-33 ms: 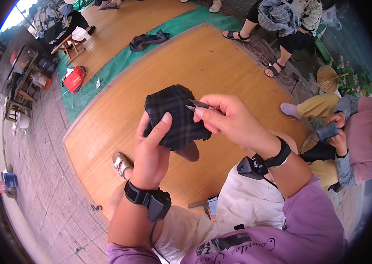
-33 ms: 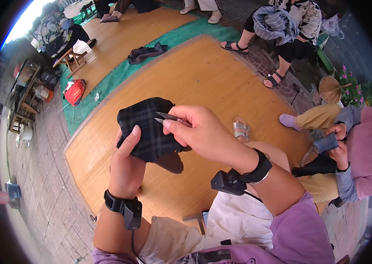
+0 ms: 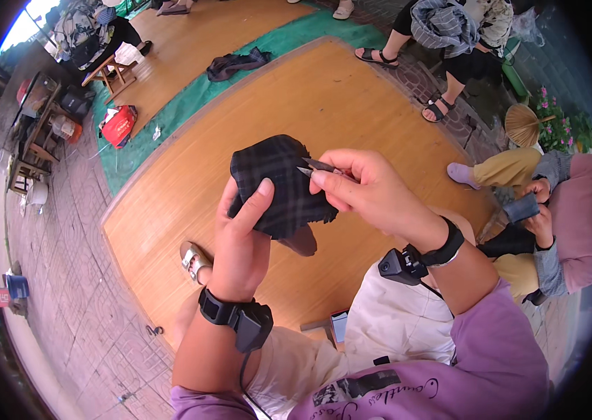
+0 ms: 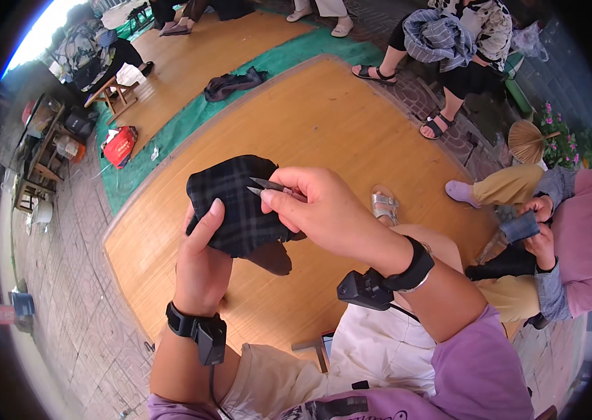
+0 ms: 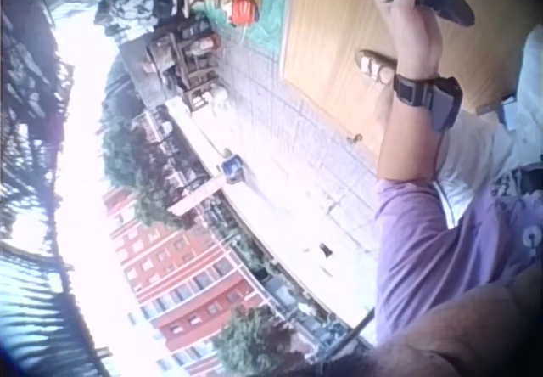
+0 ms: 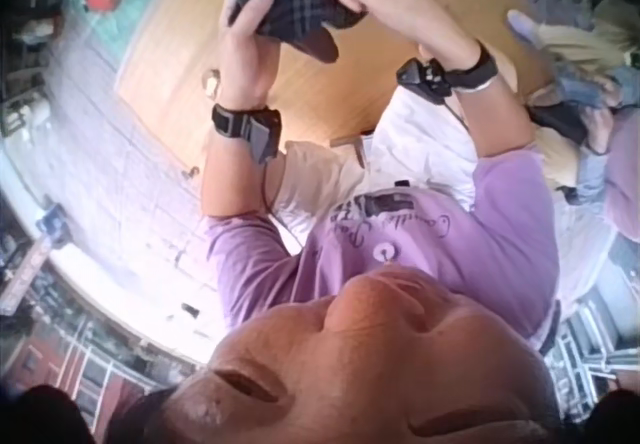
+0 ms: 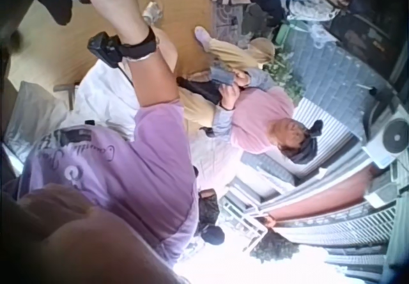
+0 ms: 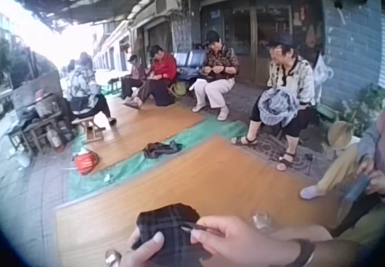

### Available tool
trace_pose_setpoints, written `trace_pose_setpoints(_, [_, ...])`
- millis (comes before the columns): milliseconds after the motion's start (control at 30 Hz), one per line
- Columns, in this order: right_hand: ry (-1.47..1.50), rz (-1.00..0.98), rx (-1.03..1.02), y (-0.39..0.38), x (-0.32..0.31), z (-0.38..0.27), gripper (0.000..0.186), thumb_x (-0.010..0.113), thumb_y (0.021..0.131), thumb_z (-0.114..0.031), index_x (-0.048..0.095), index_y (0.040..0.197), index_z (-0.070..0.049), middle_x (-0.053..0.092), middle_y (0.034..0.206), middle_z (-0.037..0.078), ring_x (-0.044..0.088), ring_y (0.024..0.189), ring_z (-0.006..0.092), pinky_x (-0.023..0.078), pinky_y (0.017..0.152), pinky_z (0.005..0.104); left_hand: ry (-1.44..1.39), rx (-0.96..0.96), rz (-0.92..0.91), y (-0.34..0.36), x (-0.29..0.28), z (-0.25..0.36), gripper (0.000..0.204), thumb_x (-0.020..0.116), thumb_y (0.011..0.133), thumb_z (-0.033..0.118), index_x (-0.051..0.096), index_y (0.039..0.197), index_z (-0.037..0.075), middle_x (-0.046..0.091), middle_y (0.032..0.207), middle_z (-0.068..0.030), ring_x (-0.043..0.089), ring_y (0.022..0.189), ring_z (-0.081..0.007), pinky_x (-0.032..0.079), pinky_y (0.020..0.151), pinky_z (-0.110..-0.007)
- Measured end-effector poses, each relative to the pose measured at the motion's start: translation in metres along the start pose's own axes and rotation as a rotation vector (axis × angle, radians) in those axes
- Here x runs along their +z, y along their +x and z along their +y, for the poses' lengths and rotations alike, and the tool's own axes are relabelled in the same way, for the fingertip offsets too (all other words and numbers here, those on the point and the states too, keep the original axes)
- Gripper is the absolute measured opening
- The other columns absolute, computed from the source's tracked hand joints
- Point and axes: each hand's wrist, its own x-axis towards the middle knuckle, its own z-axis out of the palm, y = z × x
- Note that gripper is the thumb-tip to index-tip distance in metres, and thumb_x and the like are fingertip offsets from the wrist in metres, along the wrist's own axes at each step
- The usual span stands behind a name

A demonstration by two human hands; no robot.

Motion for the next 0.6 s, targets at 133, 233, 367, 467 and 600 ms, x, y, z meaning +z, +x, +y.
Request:
trace_pose_setpoints(133, [-0.039,-0.006,-0.002,-0.0005,0.0003,-0.0023,0.019,0.056,0.099,-0.014,0.062,0.087,-0.001,0.049,0.06,-0.004,0.043,0.056,0.0028,0.033,0.05,0.0225,-0.008,0.006,0.02,-0.002,-0.0009,0.0009,0.034,0.063,0.097,0.019,0.056,0.127,0.006,0.066,0.116,-0.0056,0.063,0.103,-0.0147,0.049,0.089,-0.032])
trace_pose_setpoints(233, [-0.041,-0.021,-0.009,-0.001,0.0009,-0.0005,0.019,0.056,0.098,-0.014,0.062,0.086,-0.001,0.05,0.06,-0.003,0.044,0.056,0.0032,0.034,0.05,0.0227,-0.012,0.008,0.015,-0.0026,-0.0013,0.0013,0.033,0.063,0.097,0.019,0.056,0.127,0.006,0.066,0.116,-0.0058,0.064,0.103,-0.0149,0.05,0.088,-0.032])
trace_pose_setpoints(367, [-0.074,-0.011,-0.006,-0.0025,0.0028,-0.0024,0.02,0.056,0.099,-0.014,0.062,0.085,-0.001,0.051,0.061,-0.003,0.045,0.056,0.0033,0.034,0.051,0.0227,-0.017,-0.001,0.01,-0.0024,-0.0016,0.0006,0.033,0.062,0.097,0.019,0.056,0.127,0.006,0.066,0.115,-0.0065,0.065,0.101,-0.0156,0.05,0.087,-0.033])
trace_pose_setpoints(467, [-0.078,0.0,-0.008,-0.0018,0.0029,-0.0025,0.02,0.056,0.099,-0.014,0.062,0.085,-0.001,0.051,0.061,-0.003,0.045,0.056,0.0033,0.034,0.051,0.0228,-0.017,-0.007,0.014,-0.0028,0.0003,0.0013,0.034,0.063,0.097,0.019,0.056,0.128,0.006,0.067,0.115,-0.0068,0.065,0.1,-0.0159,0.05,0.088,-0.033])
trace_pose_setpoints(600, [-0.064,0.002,-0.016,-0.0014,0.0018,-0.0013,0.02,0.057,0.099,-0.015,0.062,0.085,-0.001,0.05,0.061,-0.004,0.044,0.056,0.0029,0.034,0.05,0.0225,0.023,-0.004,-0.014,-0.0013,-0.0038,-0.0004,0.039,0.059,0.098,0.019,0.05,0.133,0.005,0.062,0.125,-0.0089,0.06,0.115,-0.0195,0.046,0.099,-0.036])
